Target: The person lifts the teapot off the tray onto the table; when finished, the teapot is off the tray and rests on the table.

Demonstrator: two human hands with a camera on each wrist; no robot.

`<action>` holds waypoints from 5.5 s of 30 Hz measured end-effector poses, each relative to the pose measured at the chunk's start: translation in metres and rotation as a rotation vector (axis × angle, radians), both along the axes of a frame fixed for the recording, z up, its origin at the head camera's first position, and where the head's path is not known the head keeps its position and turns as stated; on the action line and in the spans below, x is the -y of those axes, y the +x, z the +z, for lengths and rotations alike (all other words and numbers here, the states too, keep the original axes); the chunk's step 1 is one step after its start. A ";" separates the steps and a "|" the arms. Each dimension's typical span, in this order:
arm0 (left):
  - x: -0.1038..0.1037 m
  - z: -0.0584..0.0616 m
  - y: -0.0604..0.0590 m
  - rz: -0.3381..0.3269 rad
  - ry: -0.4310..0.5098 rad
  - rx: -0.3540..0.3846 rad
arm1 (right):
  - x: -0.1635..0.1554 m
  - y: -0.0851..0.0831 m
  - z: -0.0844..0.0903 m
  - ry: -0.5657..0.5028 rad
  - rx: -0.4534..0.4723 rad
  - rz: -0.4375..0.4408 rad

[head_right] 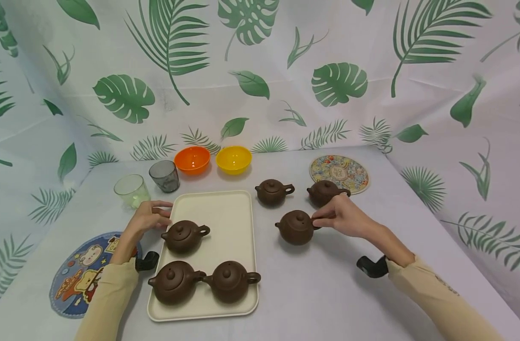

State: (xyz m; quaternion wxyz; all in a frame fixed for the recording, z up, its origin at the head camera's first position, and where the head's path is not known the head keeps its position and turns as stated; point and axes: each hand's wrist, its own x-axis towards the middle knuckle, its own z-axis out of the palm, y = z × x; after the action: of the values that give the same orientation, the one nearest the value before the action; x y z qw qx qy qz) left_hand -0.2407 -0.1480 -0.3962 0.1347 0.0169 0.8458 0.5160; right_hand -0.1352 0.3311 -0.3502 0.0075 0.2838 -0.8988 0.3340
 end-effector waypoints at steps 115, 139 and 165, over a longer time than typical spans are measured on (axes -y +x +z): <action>-0.001 -0.002 0.001 0.007 0.034 0.011 | 0.194 -0.071 0.019 0.128 0.135 0.106; -0.002 -0.001 0.005 0.013 0.077 0.027 | 0.048 -0.046 0.001 0.082 0.190 -0.030; -0.003 -0.003 0.005 0.024 0.060 0.019 | 0.055 -0.040 0.007 0.086 0.053 -0.139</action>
State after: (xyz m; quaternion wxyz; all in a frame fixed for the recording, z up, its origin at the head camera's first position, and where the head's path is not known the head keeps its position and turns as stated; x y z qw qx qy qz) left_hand -0.2357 -0.1452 -0.3991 0.1359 0.0057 0.8288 0.5428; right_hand -0.1752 0.2766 -0.3432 -0.0053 0.2120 -0.9298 0.3009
